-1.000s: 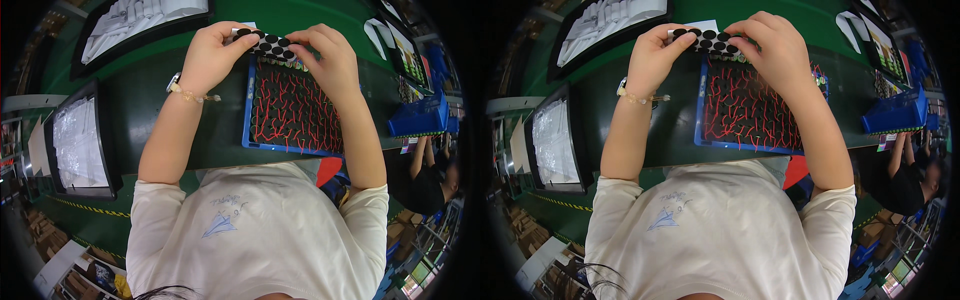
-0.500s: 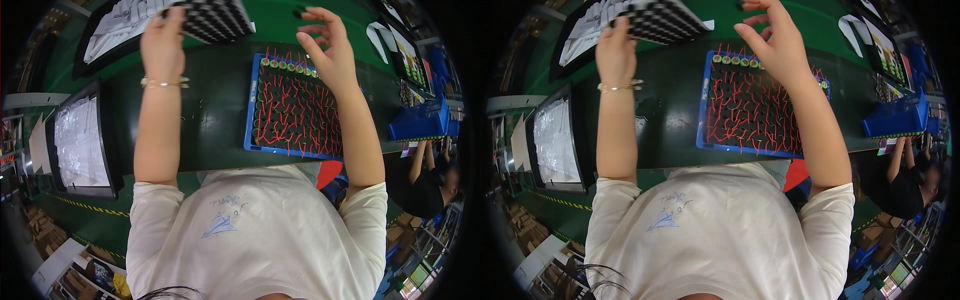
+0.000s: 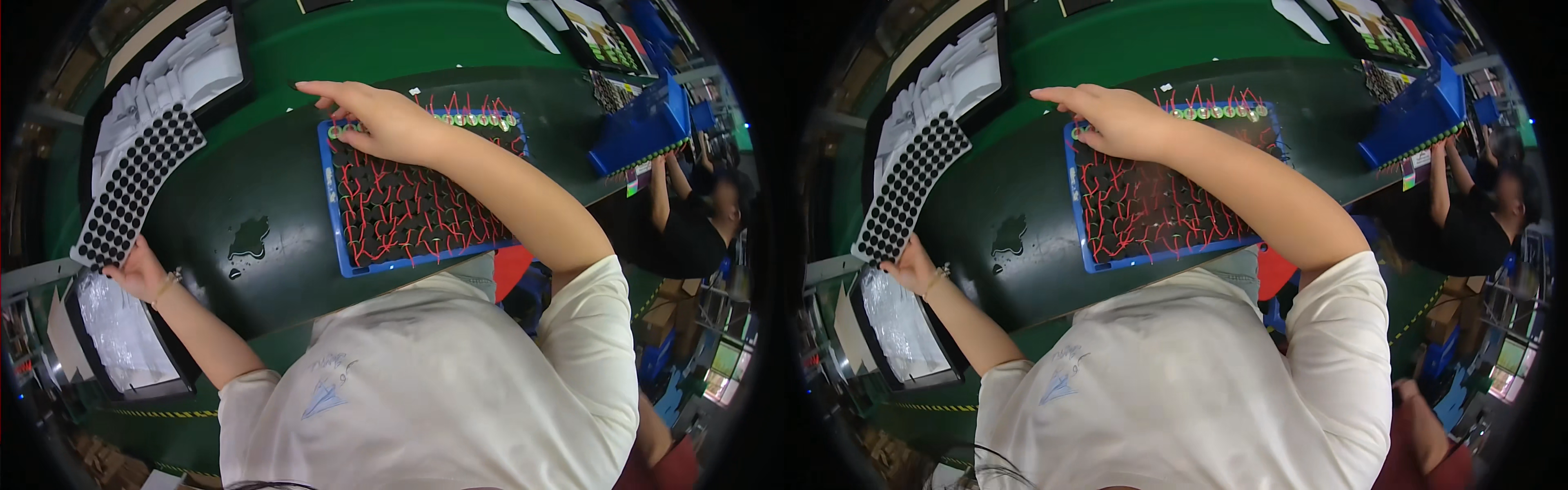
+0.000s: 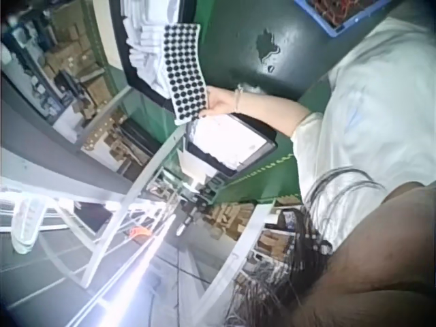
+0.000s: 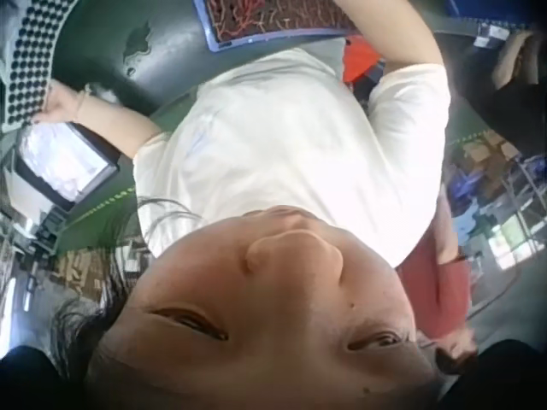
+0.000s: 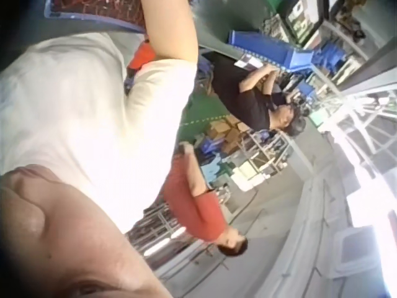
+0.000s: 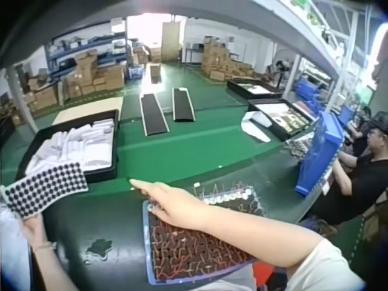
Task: Assembling electronic components by applying labels to circuit boards and preparing packaging sleeves.
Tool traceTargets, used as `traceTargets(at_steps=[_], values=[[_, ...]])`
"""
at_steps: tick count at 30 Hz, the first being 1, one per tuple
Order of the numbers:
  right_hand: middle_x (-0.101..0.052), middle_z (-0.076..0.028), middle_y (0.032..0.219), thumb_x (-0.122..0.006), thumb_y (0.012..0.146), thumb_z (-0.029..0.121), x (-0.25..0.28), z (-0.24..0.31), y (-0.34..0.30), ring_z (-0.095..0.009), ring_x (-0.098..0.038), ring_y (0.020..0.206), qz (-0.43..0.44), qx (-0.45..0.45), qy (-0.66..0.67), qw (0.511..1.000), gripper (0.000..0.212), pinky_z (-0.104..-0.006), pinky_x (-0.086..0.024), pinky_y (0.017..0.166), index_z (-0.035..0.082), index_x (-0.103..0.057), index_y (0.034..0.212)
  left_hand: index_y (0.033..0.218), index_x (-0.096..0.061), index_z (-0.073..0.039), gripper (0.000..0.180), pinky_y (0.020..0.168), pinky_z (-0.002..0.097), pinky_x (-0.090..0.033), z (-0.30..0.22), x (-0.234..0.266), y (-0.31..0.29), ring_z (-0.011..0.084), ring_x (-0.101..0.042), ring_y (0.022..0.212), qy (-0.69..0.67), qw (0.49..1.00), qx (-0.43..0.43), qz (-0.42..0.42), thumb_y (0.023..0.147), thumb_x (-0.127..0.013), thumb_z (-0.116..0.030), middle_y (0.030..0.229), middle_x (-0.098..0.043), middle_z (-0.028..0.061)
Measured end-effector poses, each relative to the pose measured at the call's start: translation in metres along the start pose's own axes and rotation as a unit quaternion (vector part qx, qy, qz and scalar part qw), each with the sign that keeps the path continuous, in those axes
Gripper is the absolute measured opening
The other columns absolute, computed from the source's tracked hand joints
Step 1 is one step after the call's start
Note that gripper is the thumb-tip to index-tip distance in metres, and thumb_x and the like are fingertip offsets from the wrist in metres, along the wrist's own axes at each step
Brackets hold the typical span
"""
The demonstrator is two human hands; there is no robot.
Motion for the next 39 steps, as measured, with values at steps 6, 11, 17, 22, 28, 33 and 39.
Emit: traceTargets(at_steps=[6, 11, 17, 22, 28, 33, 39], values=[[-0.063, -0.010, 0.111, -0.059, 0.085, -0.008, 0.002, -0.010, -0.008, -0.021, -0.067, 0.091, -0.059, -0.087, 0.120, 0.987, 0.069, -0.0314, -0.056, 0.082, 0.022, -0.041, 0.145, 0.140, -0.045, -0.002, 0.054, 0.111, 0.0550, -0.030, 0.032, -0.013, -0.003, 0.0358, -0.038, 0.136, -0.029, 0.999, -0.021, 0.002, 0.101, -0.041, -0.039, 0.149, -0.041, 0.0154], [-0.067, -0.010, 0.104, -0.057, 0.085, -0.009, -0.007, -0.001, -0.013, -0.021, -0.068, 0.090, 0.011, -0.046, 0.135, 0.990, 0.070, -0.0311, -0.056, 0.082, 0.021, -0.039, 0.146, 0.141, -0.044, -0.002, 0.060, 0.115, 0.0528, -0.027, 0.039, -0.014, -0.004, 0.0330, -0.036, 0.138, 0.001, 0.999, -0.040, -0.019, 0.089, -0.065, -0.026, 0.150, -0.041, 0.0143], [-0.066, -0.011, 0.111, -0.062, 0.082, -0.006, -0.008, 0.017, -0.018, -0.021, -0.067, 0.093, 0.071, -0.029, 0.102, 0.992, 0.078, -0.0311, -0.056, 0.080, 0.015, -0.030, 0.150, 0.141, -0.046, -0.006, 0.064, 0.117, 0.0546, -0.022, 0.024, -0.015, -0.013, 0.0321, -0.033, 0.141, 0.178, 0.965, -0.148, -0.122, 0.085, -0.070, -0.025, 0.151, -0.039, 0.0120], [-0.040, -0.023, 0.146, -0.061, 0.086, 0.005, 0.024, 0.003, -0.016, -0.035, -0.053, 0.123, -0.051, 0.077, 0.080, 0.993, 0.095, -0.0423, -0.044, 0.098, 0.015, 0.003, 0.155, 0.143, -0.044, -0.010, 0.070, 0.119, 0.0541, -0.016, 0.030, -0.016, -0.002, 0.0298, -0.030, 0.142, 0.221, 0.953, -0.154, -0.139, 0.083, -0.073, -0.032, 0.153, -0.037, 0.0088], [-0.030, -0.026, 0.153, -0.061, 0.089, 0.017, -0.023, 0.013, -0.021, -0.040, -0.051, 0.126, 0.113, 0.085, 0.157, 0.977, 0.096, -0.0492, -0.033, 0.109, 0.017, 0.009, 0.155, 0.145, -0.041, -0.010, 0.068, 0.117, 0.0543, -0.022, 0.036, -0.017, -0.005, 0.0306, -0.033, 0.140, 0.224, 0.954, -0.139, -0.146, 0.088, -0.068, -0.035, 0.152, -0.038, 0.0088], [-0.031, -0.026, 0.152, -0.068, 0.084, 0.021, -0.025, 0.021, -0.026, -0.042, -0.050, 0.127, 0.152, 0.130, 0.093, 0.975, 0.102, -0.0461, -0.037, 0.108, 0.022, 0.006, 0.156, 0.144, -0.042, -0.009, 0.066, 0.118, 0.0548, -0.021, 0.034, -0.012, -0.005, 0.0316, -0.032, 0.140, 0.185, 0.964, -0.132, -0.136, 0.088, -0.069, -0.031, 0.152, -0.037, 0.0108], [-0.025, -0.025, 0.155, -0.063, 0.088, 0.051, 0.007, 0.031, -0.028, -0.044, -0.038, 0.136, 0.105, 0.228, -0.006, 0.968, 0.096, -0.0483, -0.033, 0.110, 0.024, -0.003, 0.156, 0.144, -0.042, -0.006, 0.066, 0.119, 0.0535, -0.018, 0.037, -0.002, -0.002, 0.0315, -0.029, 0.143, 0.153, 0.969, -0.115, -0.155, 0.087, -0.069, -0.025, 0.154, -0.035, 0.0121]])
Point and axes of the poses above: each hand's wrist, its own y-axis towards the middle knuckle, its own x-axis out of the back of the hand, z = x × y, the point moved 7 cm from there along y, towards the middle knuckle
